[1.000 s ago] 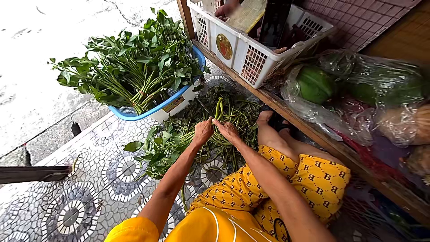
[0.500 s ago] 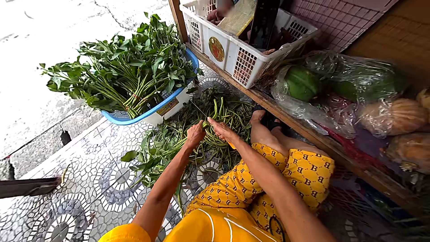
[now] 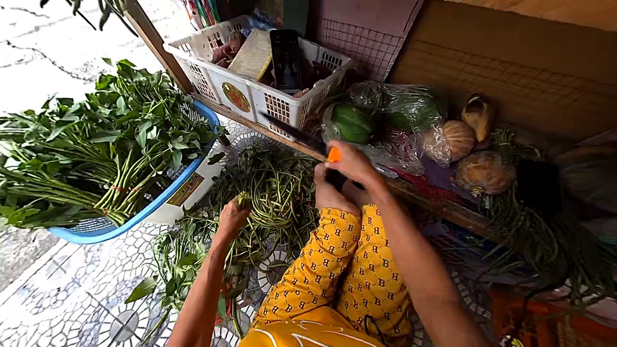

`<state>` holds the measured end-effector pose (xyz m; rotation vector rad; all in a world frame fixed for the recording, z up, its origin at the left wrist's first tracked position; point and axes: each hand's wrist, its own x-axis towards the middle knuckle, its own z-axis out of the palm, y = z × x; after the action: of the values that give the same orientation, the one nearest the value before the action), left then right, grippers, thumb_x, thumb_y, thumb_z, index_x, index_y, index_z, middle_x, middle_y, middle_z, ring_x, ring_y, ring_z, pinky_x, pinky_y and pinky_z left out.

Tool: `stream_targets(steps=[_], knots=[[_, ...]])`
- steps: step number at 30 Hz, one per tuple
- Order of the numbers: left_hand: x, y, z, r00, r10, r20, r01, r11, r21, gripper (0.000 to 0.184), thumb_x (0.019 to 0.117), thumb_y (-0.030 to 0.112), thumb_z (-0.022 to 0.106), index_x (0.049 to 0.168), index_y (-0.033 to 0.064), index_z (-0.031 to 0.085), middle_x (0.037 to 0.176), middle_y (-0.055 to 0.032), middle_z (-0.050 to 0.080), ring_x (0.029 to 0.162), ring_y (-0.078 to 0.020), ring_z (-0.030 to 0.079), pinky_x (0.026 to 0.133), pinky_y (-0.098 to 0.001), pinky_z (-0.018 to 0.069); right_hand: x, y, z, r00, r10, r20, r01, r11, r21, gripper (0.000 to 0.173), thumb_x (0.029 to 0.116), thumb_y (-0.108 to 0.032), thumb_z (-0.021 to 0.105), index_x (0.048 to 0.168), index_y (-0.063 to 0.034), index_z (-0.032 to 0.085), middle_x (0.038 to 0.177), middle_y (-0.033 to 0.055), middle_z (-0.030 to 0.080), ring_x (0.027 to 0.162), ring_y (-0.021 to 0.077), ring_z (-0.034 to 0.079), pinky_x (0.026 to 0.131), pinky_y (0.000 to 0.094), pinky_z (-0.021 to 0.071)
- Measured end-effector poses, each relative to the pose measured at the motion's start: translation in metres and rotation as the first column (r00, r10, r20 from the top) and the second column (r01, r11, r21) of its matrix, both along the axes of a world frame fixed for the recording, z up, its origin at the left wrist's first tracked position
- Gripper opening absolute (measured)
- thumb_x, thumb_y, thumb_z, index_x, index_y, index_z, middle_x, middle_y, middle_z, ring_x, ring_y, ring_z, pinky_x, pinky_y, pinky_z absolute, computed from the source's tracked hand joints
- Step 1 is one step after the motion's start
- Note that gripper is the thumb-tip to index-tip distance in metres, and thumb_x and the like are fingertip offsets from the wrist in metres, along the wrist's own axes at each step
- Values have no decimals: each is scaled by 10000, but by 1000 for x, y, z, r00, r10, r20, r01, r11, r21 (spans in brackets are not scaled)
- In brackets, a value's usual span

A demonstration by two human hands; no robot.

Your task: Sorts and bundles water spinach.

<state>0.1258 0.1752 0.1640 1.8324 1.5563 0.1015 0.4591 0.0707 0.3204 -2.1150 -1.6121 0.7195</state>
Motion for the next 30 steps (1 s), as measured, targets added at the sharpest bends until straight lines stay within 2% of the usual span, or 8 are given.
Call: stream_targets(steps=[4, 8, 11, 16, 19, 23, 27, 30], knots=[[-4, 1, 43, 889, 54, 455, -11, 995, -96, 244, 978, 171, 681, 1127, -21, 668, 881, -82, 686, 737, -134, 653, 748, -354, 579, 104, -84, -24, 913, -394, 106, 388, 919, 69, 552, 936, -15, 708, 1440, 35, 487, 1301, 401, 564, 1208, 606, 542, 968, 784, 404], [-6, 8, 64, 696, 23, 718, 40, 997, -71, 144, 964, 173, 674, 1054, 65, 644, 794, -8, 670, 669, -95, 630, 662, -287, 560, 169, -115, -82, 839, -528, 133, 535, 845, -14, 681, 850, 69, 734, 1456, 135, 430, 1433, 427, 449, 1365, 570, 428, 1128, 707, 319], [1, 10, 73, 590, 68, 804, 24, 994, -102, 125, 960, 214, 673, 1044, 130, 633, 815, 15, 670, 691, -87, 642, 672, -274, 567, 138, -95, -58, 803, -557, 211, 558, 828, 62, 871, 846, -29, 768, 1555, 109, 281, 1533, 448, 291, 1436, 614, 281, 1153, 747, 231], [36, 32, 88, 419, -33, 907, 121, 992, -20, 195, 966, 104, 617, 1152, 44, 611, 956, -16, 714, 838, -116, 693, 775, -301, 603, -15, -2, -14, 978, -81, -194, 144, 929, 342, 940, 874, -245, 833, 1562, 38, 260, 1393, 323, 544, 1255, 492, 563, 1026, 651, 479], [57, 30, 106, 366, -114, 923, 140, 988, 66, 292, 946, 107, 631, 1230, 54, 589, 1001, 24, 664, 882, -64, 650, 824, -267, 573, -94, 58, -31, 835, 285, -471, -209, 956, 207, 1153, 714, -195, 948, 1568, 52, 214, 1437, 267, 537, 1322, 368, 552, 1104, 516, 466], [70, 32, 117, 433, -144, 890, 23, 989, 149, 417, 954, 129, 673, 1326, 3, 533, 976, 13, 668, 881, -55, 654, 857, -273, 569, -146, 96, -67, 609, 530, -590, -113, 794, 597, 857, 659, 23, 863, 1402, 104, 444, 1282, 172, 620, 1181, 108, 612, 1041, 247, 500], [72, 51, 116, 793, -82, 604, -71, 972, 225, 343, 899, 358, 772, 1131, 107, 740, 992, -40, 725, 951, -160, 665, 921, -486, 507, -172, 104, -86, 616, 398, -680, 139, 795, 591, 573, 830, -17, 755, 1325, 127, 506, 1184, 160, 644, 1094, 73, 616, 982, 228, 503], [72, 55, 120, 771, -150, 619, 43, 982, 184, 288, 875, 304, 809, 1045, 91, 716, 901, 7, 704, 832, -69, 657, 819, -327, 555, -172, 115, -104, 434, 408, -803, 205, 823, 529, 261, 836, -11, 711, 1071, 11, 600, 854, -1, 648, 760, 22, 624, 729, 215, 563]])
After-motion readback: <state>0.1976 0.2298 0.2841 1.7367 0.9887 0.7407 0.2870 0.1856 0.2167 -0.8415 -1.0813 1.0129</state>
